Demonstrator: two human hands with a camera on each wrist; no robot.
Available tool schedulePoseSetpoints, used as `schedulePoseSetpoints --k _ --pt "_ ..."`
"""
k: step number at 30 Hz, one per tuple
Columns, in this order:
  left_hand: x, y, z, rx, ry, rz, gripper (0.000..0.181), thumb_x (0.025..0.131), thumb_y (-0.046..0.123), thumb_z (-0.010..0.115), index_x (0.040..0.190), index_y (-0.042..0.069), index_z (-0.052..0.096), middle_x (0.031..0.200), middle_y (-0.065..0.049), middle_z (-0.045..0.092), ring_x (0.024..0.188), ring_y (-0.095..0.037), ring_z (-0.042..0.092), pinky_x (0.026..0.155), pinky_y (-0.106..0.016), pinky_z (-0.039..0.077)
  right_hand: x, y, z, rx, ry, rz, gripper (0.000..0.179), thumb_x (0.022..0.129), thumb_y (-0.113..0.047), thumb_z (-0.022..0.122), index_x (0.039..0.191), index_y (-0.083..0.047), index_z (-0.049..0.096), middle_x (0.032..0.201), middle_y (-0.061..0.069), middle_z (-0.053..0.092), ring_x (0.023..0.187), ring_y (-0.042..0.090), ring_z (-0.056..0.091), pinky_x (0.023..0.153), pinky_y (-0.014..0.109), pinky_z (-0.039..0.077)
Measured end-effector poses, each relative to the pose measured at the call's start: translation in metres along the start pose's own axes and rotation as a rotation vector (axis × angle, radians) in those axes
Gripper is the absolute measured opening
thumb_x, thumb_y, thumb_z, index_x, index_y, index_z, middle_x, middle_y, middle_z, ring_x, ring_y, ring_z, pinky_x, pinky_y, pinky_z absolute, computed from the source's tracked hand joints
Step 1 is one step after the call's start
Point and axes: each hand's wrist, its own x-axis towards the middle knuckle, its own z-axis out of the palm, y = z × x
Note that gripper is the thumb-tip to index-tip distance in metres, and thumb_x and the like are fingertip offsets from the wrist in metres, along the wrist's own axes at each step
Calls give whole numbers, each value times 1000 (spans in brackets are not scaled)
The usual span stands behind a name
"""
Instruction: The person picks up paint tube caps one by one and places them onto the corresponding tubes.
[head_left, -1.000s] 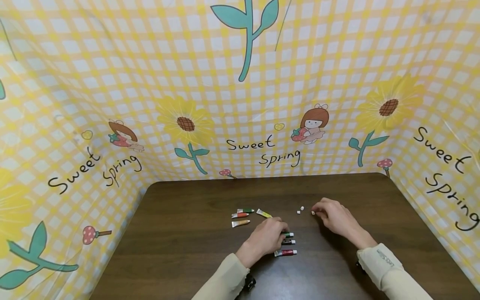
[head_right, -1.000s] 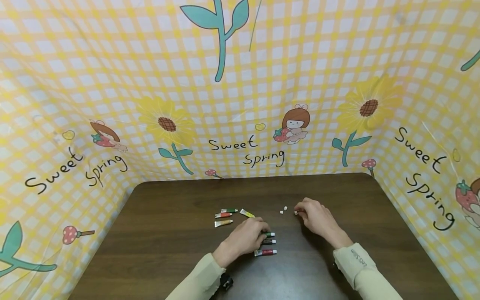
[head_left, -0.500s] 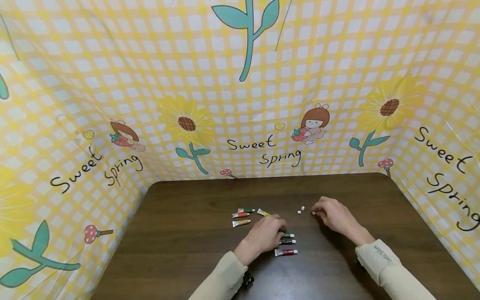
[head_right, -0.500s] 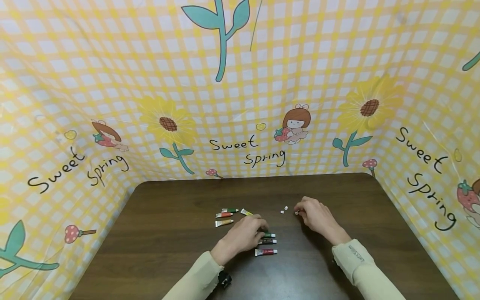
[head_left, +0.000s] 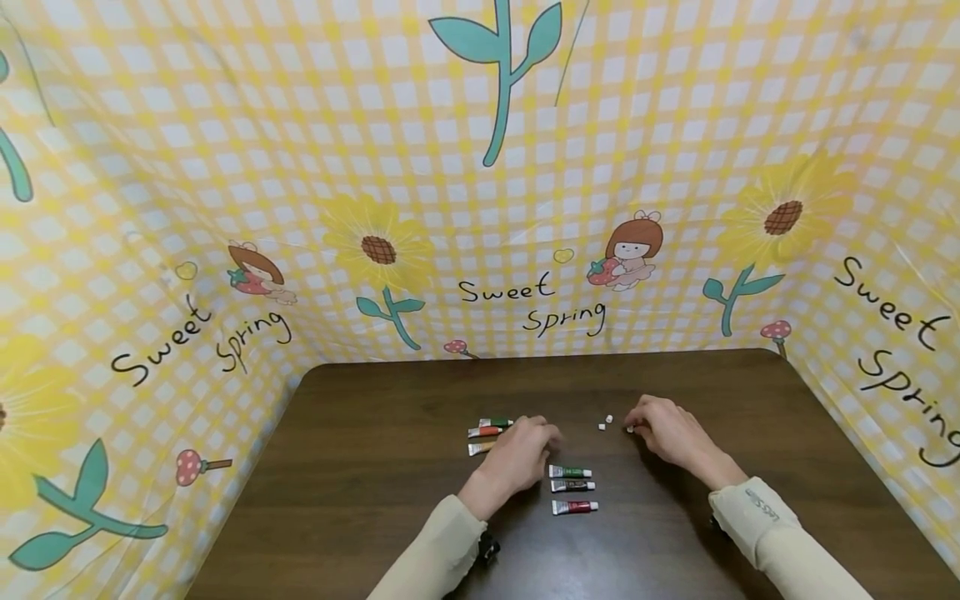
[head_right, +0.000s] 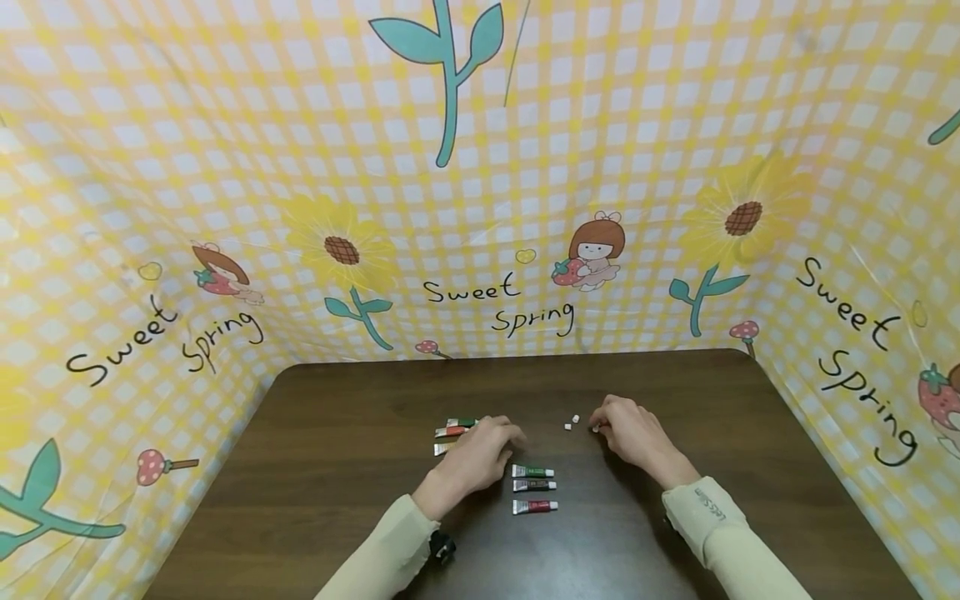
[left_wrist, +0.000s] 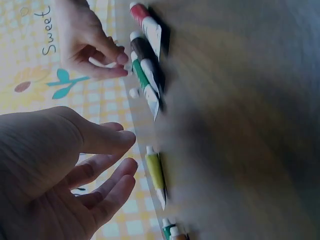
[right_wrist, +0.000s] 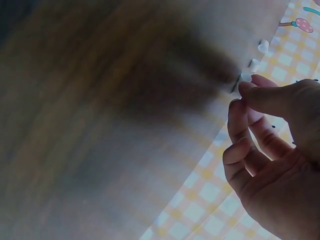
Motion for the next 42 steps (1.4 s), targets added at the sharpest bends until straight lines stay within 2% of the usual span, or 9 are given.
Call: schedulePoseSetpoints --k 6,14,19,27,38,42 --pt "4 -10 -1 62 14 -31 27 97 0 71 120 13 79 116 -4 75 103 -25 69 91 -32 60 -1 0 0 -7 3 4 20 91 3 76 102 -12 84 98 0 72 87 21 71 67 38 57" --pt "8 -21 5 149 54 0 26 95 3 73 116 17 80 115 -2 76 101 -25 69 91 -36 59 -2 -1 1 -10 4 10 15 93 -1 77 101 -12 84 97 -1 71 86 20 70 67 38 56" --pt "11 -25 7 189 74 32 21 92 5 76 109 16 81 109 0 77 98 -22 69 90 -34 57 -3 -3 3 -13 9 5 12 92 -3 80 100 -12 83 94 -2 70 83 18 69 67 37 56" --pt "15 -28 13 209 36 6 16 97 14 78 111 18 82 112 -1 77 102 -23 69 94 -36 57 -4 -6 5 -11 13 -9 9 92 -6 81 98 -12 83 94 -2 69 82 15 67 66 36 57" --pt "16 -27 18 242 26 2 18 98 15 75 112 21 83 113 0 77 99 -23 70 87 -37 60 -5 -9 7 -8 -4 21 6 93 -9 81 98 -12 83 94 -3 69 81 13 65 67 36 56" --pt "17 -28 18 252 24 2 16 99 17 75 112 22 83 113 1 76 98 -23 70 86 -37 61 -4 -9 7 -9 1 8 6 93 -8 81 97 -12 82 93 -3 68 81 14 66 67 36 56"
